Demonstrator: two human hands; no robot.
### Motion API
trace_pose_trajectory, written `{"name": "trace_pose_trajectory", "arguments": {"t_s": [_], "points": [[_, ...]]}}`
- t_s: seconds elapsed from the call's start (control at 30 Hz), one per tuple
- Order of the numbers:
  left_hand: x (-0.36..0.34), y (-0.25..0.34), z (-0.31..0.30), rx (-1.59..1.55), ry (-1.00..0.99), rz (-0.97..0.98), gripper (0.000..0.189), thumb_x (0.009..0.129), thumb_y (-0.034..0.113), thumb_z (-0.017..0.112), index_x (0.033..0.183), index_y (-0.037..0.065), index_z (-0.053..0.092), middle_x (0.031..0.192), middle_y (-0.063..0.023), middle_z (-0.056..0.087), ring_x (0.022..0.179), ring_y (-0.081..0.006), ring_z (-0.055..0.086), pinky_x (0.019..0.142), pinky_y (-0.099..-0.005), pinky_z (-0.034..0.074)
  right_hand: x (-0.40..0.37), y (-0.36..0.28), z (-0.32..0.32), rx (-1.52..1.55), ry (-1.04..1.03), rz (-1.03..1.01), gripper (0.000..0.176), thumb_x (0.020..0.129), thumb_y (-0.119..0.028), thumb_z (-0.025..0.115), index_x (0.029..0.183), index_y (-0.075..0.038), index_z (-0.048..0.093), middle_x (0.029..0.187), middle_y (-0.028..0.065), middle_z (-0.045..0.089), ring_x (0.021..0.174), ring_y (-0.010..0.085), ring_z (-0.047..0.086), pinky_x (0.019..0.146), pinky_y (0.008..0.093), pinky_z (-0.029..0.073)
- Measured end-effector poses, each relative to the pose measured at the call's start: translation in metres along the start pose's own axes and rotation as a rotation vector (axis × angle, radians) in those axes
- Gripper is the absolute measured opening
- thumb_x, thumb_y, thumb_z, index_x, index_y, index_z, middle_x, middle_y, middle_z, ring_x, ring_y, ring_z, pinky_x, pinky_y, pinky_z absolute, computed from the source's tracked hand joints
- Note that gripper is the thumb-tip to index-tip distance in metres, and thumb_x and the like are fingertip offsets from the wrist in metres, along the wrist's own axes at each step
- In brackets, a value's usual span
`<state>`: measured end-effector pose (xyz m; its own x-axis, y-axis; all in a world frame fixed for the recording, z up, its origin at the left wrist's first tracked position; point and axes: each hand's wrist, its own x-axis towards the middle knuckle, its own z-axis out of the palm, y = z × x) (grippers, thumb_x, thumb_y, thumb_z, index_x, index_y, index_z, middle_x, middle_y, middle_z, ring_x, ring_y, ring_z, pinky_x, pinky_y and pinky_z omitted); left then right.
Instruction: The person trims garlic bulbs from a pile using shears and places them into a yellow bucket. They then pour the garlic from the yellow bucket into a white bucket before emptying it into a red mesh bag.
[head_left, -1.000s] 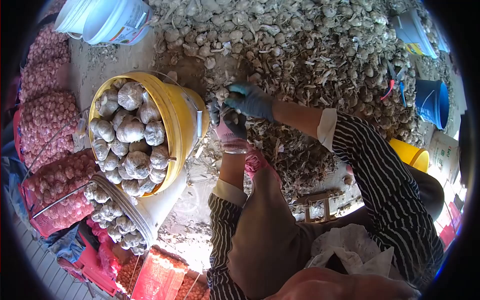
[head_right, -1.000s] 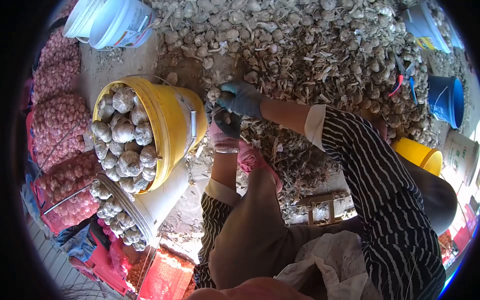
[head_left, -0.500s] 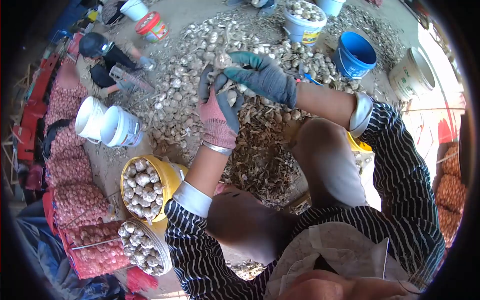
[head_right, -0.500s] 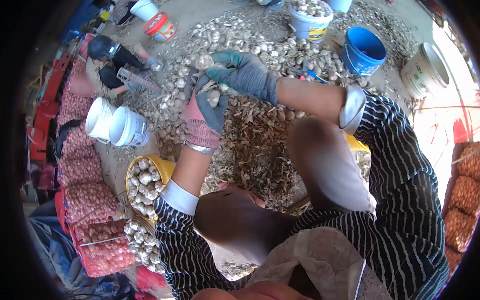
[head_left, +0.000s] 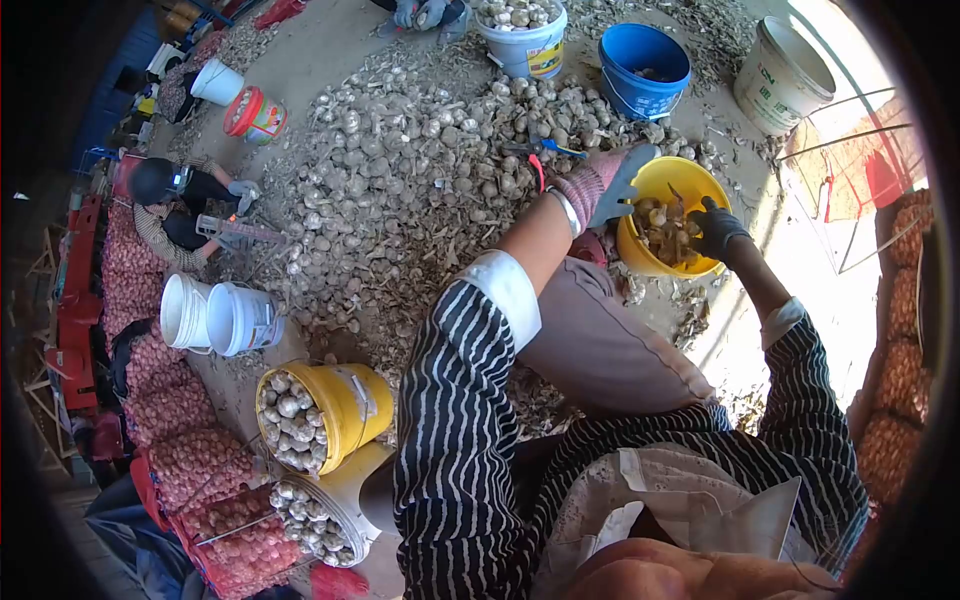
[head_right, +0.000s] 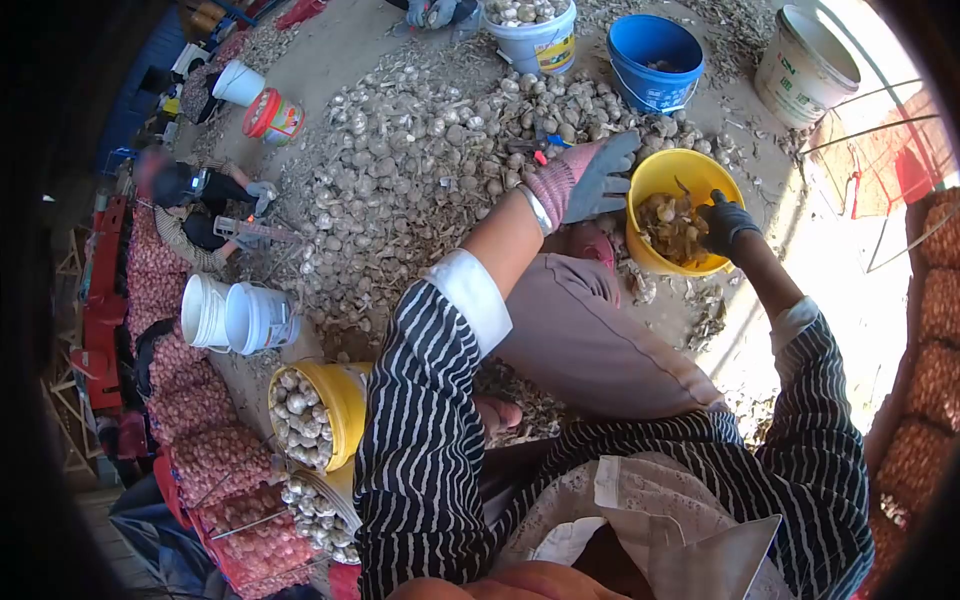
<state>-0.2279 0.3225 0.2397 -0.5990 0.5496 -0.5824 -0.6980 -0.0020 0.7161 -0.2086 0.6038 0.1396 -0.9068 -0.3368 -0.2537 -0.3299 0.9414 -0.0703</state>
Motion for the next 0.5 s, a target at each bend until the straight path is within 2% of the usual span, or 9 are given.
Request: {"name": "trace_pose_trajectory", "arguments": {"t_s": [0.07,0.13,0.17,0.2,0.27,0.33,0.4,0.43,0.5], "points": [[-0.042,-0.009,-0.062,-0.056,-0.004,0.253,0.051,0.098,0.036,0.040,0.142,0.012,0.034,0.140,-0.0099,0.042,0.117,-0.0275,0.051,0.100,-0.0389,0.042,0.014,-0.008,-0.007,0.168,-0.056,-0.063,0.047,0.079,-0.019,0.066,0.122,-0.005,0.056,0.119,0.0206,0.058,0.112,0.0353,0.054,0.096,0.0378,0.043],[-0.108,-0.033,-0.133,-0.060,0.082,0.448,0.044,0.101,0.024,0.032,0.140,0.005,0.037,0.130,-0.0101,0.052,0.114,-0.0258,0.055,0.097,-0.0356,0.045,0.040,-0.012,-0.001,0.479,0.003,-0.114,0.041,0.084,-0.020,0.065,0.121,-0.005,0.057,0.117,0.0169,0.060,0.109,0.0311,0.057,0.093,0.0356,0.045],[-0.148,-0.050,-0.160,0.005,0.324,0.450,0.044,0.101,0.024,0.032,0.140,0.004,0.036,0.131,-0.0088,0.052,0.114,-0.0254,0.056,0.097,-0.0362,0.045,0.040,-0.043,-0.029,0.521,-0.004,-0.109,0.037,0.086,-0.011,0.065,0.121,-0.004,0.056,0.115,0.0111,0.061,0.101,0.0205,0.061,0.085,0.0303,0.049],[-0.175,-0.083,-0.200,0.003,0.566,0.466,0.042,0.100,0.024,0.036,0.138,0.006,0.042,0.128,-0.0095,0.055,0.112,-0.0243,0.057,0.095,-0.0333,0.046,0.051,-0.061,-0.041,0.589,-0.041,-0.155,0.037,0.086,-0.011,0.065,0.122,-0.004,0.056,0.115,0.0111,0.061,0.100,0.0204,0.061,0.085,0.0310,0.049],[-0.236,-0.133,-0.224,0.284,1.095,0.138,0.042,0.096,0.028,0.047,0.133,0.009,0.049,0.125,-0.0127,0.057,0.111,-0.0240,0.057,0.093,-0.0327,0.046,0.076,-0.101,-0.060,0.593,-0.125,-0.302,0.038,0.087,-0.012,0.064,0.123,-0.006,0.056,0.117,0.0117,0.062,0.097,0.0207,0.063,0.083,0.0330,0.051],[-0.265,-0.247,-0.300,0.676,1.303,-0.131,0.047,0.089,0.034,0.058,0.129,0.009,0.054,0.120,-0.0157,0.059,0.109,-0.0285,0.058,0.093,-0.0348,0.046,0.092,-0.166,-0.094,0.483,-0.241,-0.390,0.038,0.086,-0.010,0.064,0.123,-0.006,0.056,0.118,0.0116,0.061,0.102,0.0207,0.062,0.087,0.0339,0.050],[-0.280,-0.321,-0.315,0.853,1.217,-0.321,0.054,0.084,0.036,0.062,0.130,0.009,0.051,0.126,-0.0194,0.054,0.113,-0.0363,0.054,0.097,-0.0401,0.043,0.129,-0.214,-0.085,0.362,-0.251,-0.607,0.039,0.086,-0.013,0.063,0.124,-0.007,0.056,0.118,0.0129,0.061,0.102,0.0252,0.062,0.087,0.0363,0.050],[-0.276,-0.353,-0.321,0.822,1.216,-0.330,0.054,0.084,0.036,0.062,0.130,0.009,0.051,0.126,-0.0194,0.054,0.113,-0.0363,0.054,0.097,-0.0401,0.043,0.145,-0.237,-0.079,0.250,-0.240,-0.812,0.040,0.086,-0.017,0.063,0.124,-0.009,0.056,0.118,0.0142,0.061,0.102,0.0296,0.062,0.087,0.0387,0.050],[-0.254,-0.395,-0.327,0.837,1.048,-0.402,0.062,0.082,0.044,0.061,0.135,0.015,0.047,0.140,-0.0187,0.041,0.128,-0.0339,0.042,0.105,-0.0422,0.035,0.158,-0.290,-0.057,-0.082,-0.271,-0.910,0.046,0.083,-0.024,0.063,0.127,-0.011,0.054,0.124,0.0138,0.057,0.111,0.0325,0.056,0.095,0.0416,0.046]]}}
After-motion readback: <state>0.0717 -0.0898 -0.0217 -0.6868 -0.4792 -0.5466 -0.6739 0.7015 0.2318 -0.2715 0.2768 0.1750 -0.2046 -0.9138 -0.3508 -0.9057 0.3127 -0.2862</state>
